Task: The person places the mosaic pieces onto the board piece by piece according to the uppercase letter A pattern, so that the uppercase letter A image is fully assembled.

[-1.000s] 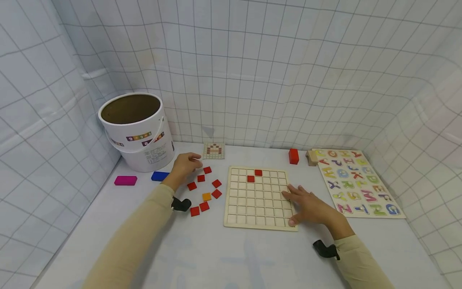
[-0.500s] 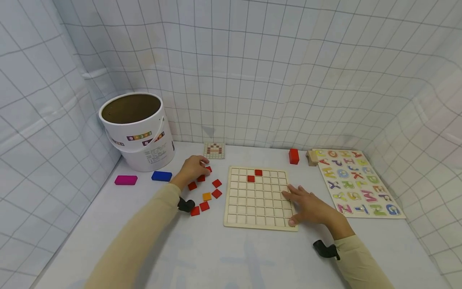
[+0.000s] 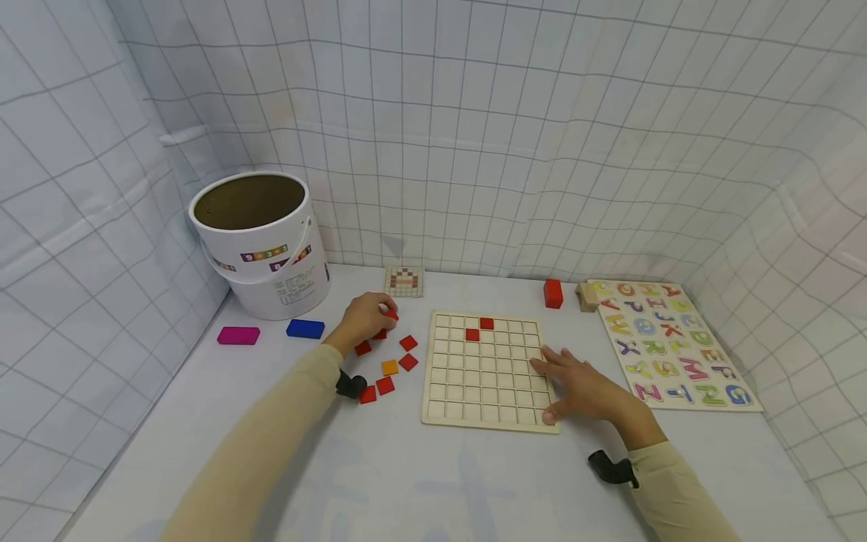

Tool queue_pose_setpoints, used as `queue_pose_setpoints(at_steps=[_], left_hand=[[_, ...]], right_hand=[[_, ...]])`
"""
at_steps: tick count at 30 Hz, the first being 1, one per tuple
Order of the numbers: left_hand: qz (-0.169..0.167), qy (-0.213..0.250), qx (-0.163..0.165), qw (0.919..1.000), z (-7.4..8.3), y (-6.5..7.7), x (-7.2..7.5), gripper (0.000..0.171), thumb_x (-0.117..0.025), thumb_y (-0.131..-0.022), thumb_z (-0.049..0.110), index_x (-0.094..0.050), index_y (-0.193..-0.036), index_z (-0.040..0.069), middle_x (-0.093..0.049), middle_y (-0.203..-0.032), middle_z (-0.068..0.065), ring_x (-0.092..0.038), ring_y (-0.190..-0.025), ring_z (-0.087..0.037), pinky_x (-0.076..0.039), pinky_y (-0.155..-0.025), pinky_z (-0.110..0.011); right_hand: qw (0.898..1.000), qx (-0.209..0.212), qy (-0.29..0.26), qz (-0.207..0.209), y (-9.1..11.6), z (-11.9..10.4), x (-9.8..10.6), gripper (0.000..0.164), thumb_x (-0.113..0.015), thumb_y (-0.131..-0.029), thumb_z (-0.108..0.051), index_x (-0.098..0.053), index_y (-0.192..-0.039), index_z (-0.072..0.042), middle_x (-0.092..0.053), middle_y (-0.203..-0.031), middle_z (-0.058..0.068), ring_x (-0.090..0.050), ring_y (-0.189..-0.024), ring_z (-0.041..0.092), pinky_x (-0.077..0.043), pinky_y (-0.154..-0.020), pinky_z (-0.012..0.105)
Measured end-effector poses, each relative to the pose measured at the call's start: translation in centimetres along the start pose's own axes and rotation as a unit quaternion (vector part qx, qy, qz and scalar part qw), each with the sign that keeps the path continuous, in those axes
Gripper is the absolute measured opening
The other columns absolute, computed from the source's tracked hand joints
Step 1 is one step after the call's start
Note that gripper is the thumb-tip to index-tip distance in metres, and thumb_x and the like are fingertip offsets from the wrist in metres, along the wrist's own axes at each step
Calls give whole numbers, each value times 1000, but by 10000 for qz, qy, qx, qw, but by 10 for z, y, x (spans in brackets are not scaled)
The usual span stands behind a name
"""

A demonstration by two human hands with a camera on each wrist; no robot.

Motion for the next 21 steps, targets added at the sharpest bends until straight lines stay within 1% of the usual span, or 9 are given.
queue_pose_setpoints(at_steps=[3, 5, 8, 10, 13, 16, 18, 19, 21], left_hand=[[64, -44, -23, 10000, 0, -1, 0, 29, -71, -95, 17, -67, -123, 10, -66, -111, -14, -59, -92, -28, -52, -79, -37], [128, 60, -17, 9999, -1, -1, 0, 32, -67, -96, 17, -64, -127, 10, -65, -112, -15, -58, -93, -29, -52, -80, -38], [243, 430, 40, 9988, -1, -2, 1, 36, -64, -97, 16, -62, -132, 12, -64, -113, -16, -57, -93, -29, -52, -81, -38], [348, 772, 86, 9964, 0, -2, 1, 38, -63, -97, 17, -62, -134, 13, -64, -111, -15, -57, -90, -28, -52, -78, -35], [511, 1331, 149, 9897, 5, -2, 2, 39, -66, -97, 19, -63, -136, 16, -65, -104, -13, -58, -81, -25, -50, -69, -30], [569, 1860, 174, 9808, 14, -2, -1, 40, -70, -96, 20, -64, -136, 18, -68, -96, -13, -60, -69, -23, -46, -56, -28], [521, 2115, 108, 9759, 23, -2, -5, 41, -71, -96, 20, -65, -136, 17, -71, -94, -13, -61, -64, -23, -44, -52, -27], [464, 2268, 65, 9728, 28, -2, -8, 41, -72, -95, 19, -65, -135, 16, -72, -95, -13, -61, -63, -24, -43, -51, -27], [313, 2428, -47, 9696, 38, -1, -16, 41, -73, -94, 20, -66, -133, 13, -74, -96, -13, -62, -62, -24, -44, -51, -26]], right_hand=[[10000, 0, -16, 10, 0, 1, 0, 107, -87, -67, -54, -43, -156, -13, -21, -168, 17, -10, -151, 54, -9, -115, 73], [10000, 15, -36, 8, 0, 1, -1, 107, -87, -67, -54, -43, -156, -12, -21, -168, 17, -10, -151, 54, -9, -115, 73], [10000, 6, -63, 1, 0, 1, -1, 108, -87, -66, -54, -43, -156, -12, -21, -167, 17, -10, -151, 54, -9, -115, 73], [10000, -9, -51, 0, 0, 1, -2, 108, -87, -66, -54, -43, -156, -13, -21, -168, 17, -11, -151, 54, -9, -115, 73], [10000, -17, -16, 11, 0, 2, -1, 109, -87, -66, -55, -43, -156, -14, -21, -168, 16, -11, -151, 54, -9, -115, 73], [10000, -2, -7, 21, 0, 1, -1, 108, -87, -66, -54, -43, -156, -14, -21, -168, 16, -11, -151, 54, -9, -115, 73], [10000, 15, -3, 21, -1, 1, 0, 108, -87, -66, -54, -43, -156, -13, -21, -168, 16, -11, -151, 54, -9, -115, 73], [10000, 19, -8, 20, 0, 1, 0, 108, -87, -66, -54, -44, -155, -13, -21, -168, 16, -11, -151, 54, -9, -115, 73], [10000, 21, -8, 20, 0, 0, 0, 108, -87, -66, -54, -44, -155, -13, -21, -168, 17, -11, -150, 54, -10, -115, 73]])
Point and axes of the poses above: each hand's wrist, its own y-axis away from the middle knuckle, its own x-axis out of the back of the hand, z = x × y, the point moved 7 cm from there along -y, towards the middle knuckle
